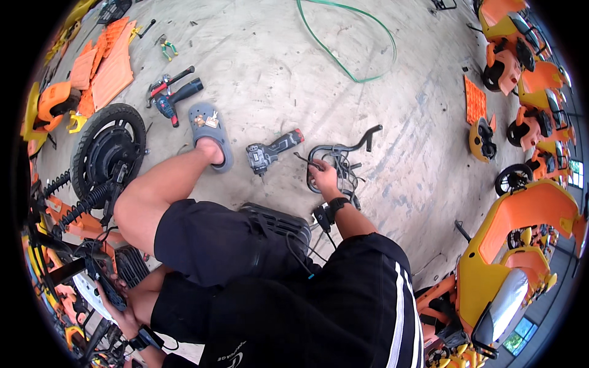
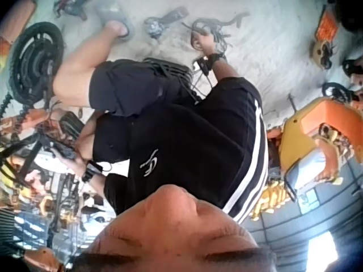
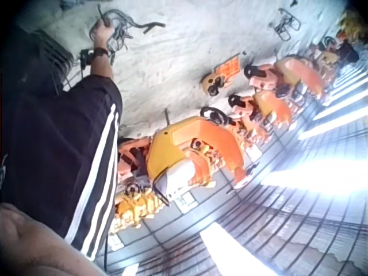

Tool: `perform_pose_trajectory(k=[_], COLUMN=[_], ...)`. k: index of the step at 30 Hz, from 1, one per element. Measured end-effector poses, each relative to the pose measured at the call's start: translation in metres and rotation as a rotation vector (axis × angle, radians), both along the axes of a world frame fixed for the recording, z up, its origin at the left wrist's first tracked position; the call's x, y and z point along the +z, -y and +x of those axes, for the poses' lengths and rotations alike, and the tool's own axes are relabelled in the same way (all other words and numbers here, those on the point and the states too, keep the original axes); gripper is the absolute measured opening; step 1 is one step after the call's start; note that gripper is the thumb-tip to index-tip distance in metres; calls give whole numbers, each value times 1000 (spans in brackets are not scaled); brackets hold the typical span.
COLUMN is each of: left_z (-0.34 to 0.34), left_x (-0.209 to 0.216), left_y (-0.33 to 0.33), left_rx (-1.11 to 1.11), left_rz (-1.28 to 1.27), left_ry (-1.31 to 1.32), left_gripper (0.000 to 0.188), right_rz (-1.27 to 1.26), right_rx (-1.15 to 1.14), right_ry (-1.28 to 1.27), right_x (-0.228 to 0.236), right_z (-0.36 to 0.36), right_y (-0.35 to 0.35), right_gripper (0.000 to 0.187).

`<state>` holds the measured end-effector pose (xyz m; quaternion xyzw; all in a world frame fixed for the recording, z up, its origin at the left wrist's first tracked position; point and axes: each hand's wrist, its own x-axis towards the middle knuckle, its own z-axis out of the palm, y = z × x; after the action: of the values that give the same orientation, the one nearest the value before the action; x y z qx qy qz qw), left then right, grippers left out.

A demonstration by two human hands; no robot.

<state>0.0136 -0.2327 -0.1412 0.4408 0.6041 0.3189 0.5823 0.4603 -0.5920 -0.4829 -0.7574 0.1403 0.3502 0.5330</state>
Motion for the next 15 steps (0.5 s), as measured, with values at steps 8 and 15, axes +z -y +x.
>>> perform_pose_trajectory(k=[8,15], left_z=[-16,-21], left_x=[1,2], left_y=[3,11], left_rx=[118,200], left_rz=[10,-12], left_ry=[193,390], left_gripper=[51,49], right_rz=[-149,-484], right_rx=[334,768], right_ry=[121,501], right_x=[-18,-65], right_z=[-23,-51], right_y=[-8,-7], right_gripper=[38,48])
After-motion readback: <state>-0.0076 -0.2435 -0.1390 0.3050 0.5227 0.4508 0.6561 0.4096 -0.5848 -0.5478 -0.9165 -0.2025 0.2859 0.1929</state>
